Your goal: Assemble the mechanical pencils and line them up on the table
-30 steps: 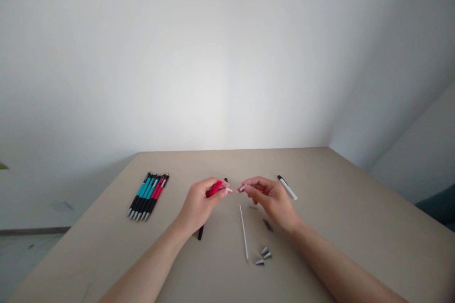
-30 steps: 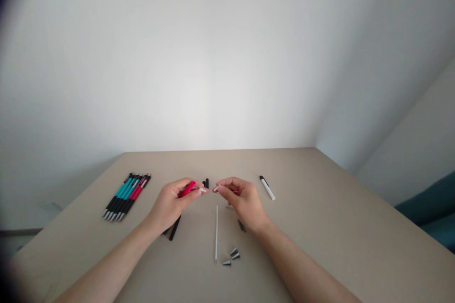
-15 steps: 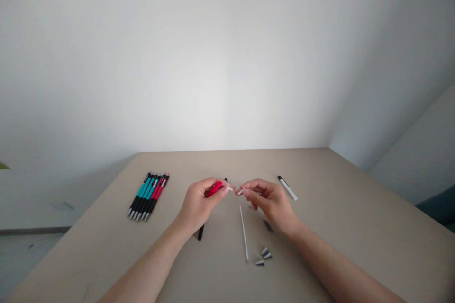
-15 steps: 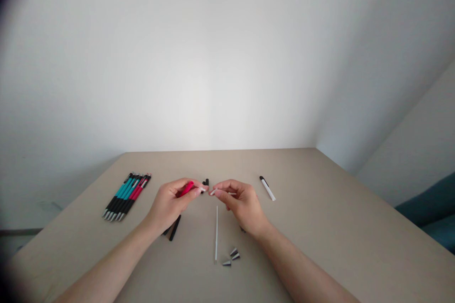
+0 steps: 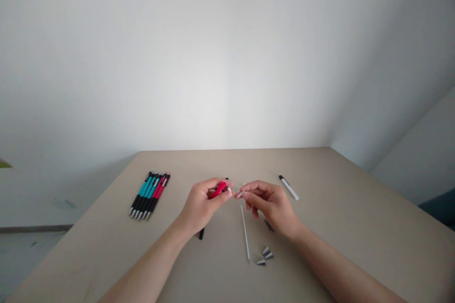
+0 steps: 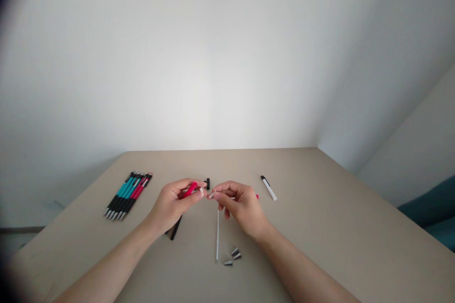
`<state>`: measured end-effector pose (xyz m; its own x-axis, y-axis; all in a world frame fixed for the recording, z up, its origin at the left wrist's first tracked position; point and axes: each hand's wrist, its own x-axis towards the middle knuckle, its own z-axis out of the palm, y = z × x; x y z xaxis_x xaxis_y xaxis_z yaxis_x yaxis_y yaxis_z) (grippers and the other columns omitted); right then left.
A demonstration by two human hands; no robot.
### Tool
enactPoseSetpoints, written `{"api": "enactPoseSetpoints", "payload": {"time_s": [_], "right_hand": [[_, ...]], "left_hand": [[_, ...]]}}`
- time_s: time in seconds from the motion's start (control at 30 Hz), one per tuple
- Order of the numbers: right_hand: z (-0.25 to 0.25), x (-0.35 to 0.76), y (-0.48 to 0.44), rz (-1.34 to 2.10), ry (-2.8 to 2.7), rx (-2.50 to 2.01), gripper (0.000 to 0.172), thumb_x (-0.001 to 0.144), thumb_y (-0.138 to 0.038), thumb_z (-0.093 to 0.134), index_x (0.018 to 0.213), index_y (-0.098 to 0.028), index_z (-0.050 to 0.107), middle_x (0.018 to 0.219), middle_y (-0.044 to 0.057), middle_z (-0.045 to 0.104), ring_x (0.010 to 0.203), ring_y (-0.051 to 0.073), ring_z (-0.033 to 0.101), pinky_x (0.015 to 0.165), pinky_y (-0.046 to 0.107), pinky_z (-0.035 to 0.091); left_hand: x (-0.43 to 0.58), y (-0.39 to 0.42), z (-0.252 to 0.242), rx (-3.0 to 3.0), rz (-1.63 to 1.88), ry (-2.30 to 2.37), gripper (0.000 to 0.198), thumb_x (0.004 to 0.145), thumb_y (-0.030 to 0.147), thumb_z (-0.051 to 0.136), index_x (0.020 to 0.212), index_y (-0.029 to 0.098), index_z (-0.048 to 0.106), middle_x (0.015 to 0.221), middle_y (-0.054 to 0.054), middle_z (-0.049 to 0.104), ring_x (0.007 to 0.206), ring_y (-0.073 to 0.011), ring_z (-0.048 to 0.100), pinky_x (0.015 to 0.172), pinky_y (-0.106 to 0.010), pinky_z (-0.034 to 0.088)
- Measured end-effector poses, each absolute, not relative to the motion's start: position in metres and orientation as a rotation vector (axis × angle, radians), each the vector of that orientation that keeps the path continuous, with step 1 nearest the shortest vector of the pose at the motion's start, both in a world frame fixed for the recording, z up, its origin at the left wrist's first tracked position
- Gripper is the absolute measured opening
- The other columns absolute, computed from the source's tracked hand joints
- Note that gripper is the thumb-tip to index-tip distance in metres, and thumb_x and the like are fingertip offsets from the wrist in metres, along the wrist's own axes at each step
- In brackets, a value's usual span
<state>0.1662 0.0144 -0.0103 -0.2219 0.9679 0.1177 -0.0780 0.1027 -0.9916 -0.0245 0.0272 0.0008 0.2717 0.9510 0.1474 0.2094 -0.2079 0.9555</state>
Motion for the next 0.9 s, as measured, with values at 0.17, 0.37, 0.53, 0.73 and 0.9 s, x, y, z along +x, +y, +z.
{"api": "enactPoseSetpoints", "payload": {"time_s": [0.17, 0.37, 0.53, 0.73, 0.9], "right_hand": [[-0.0110, 0.1670, 0.0140, 1.266, -1.404, -0.991, 0.030, 0.075, -0.043, 0.070, 0.084, -0.015, 0.070, 0.061, 0.001, 0.062, 0.045, 0.008, 0.043, 0.040, 0.020, 0.039], [-0.0091, 0.1666, 0.0108, 1.227, -1.437, -1.018, 0.030, 0.074, -0.044, 0.069, 0.082, -0.016, 0.069, 0.055, -0.003, 0.054, 0.042, 0.007, 0.041, 0.040, 0.020, 0.037], [-0.0063, 0.1659, 0.0102, 1.218, -1.420, -1.024, 0.031, 0.073, -0.046, 0.070, 0.081, -0.016, 0.070, 0.055, -0.002, 0.054, 0.043, 0.007, 0.041, 0.040, 0.021, 0.037], [-0.0046, 0.1649, 0.0092, 1.193, -1.390, -1.057, 0.033, 0.069, -0.047, 0.073, 0.080, -0.016, 0.072, 0.059, 0.000, 0.060, 0.043, 0.007, 0.039, 0.040, 0.021, 0.033], [-0.0051, 0.1648, 0.0077, 1.175, -1.376, -1.045, 0.031, 0.069, -0.045, 0.074, 0.080, -0.017, 0.074, 0.059, 0.000, 0.060, 0.043, 0.007, 0.038, 0.040, 0.021, 0.031]], "left_hand": [[-0.0250, 0.0266, 0.0015, 1.579, 0.977, 1.063, 0.029, 0.075, 0.037, 0.067, 0.095, 0.016, 0.069, 0.074, 0.000, 0.066, 0.061, -0.0110, 0.055, 0.054, -0.019, 0.038], [-0.0257, 0.0259, 0.0020, 1.587, 0.953, 1.054, 0.025, 0.074, 0.037, 0.068, 0.088, 0.016, 0.069, 0.064, 0.003, 0.059, 0.051, -0.0072, 0.043, 0.048, -0.018, 0.030], [-0.0257, 0.0252, 0.0032, 1.633, 0.932, 1.039, 0.025, 0.077, 0.037, 0.065, 0.089, 0.016, 0.071, 0.068, 0.001, 0.062, 0.057, -0.0091, 0.049, 0.054, -0.019, 0.035], [-0.0243, 0.0265, 0.0025, 1.559, 0.972, 1.020, 0.028, 0.071, 0.033, 0.071, 0.092, 0.016, 0.065, 0.078, -0.001, 0.065, 0.065, -0.0110, 0.055, 0.060, -0.020, 0.040], [-0.0245, 0.0254, 0.0019, 1.614, 0.951, 1.000, 0.021, 0.071, 0.033, 0.071, 0.080, 0.015, 0.061, 0.067, 0.003, 0.059, 0.056, -0.0079, 0.046, 0.053, -0.018, 0.034]]}}
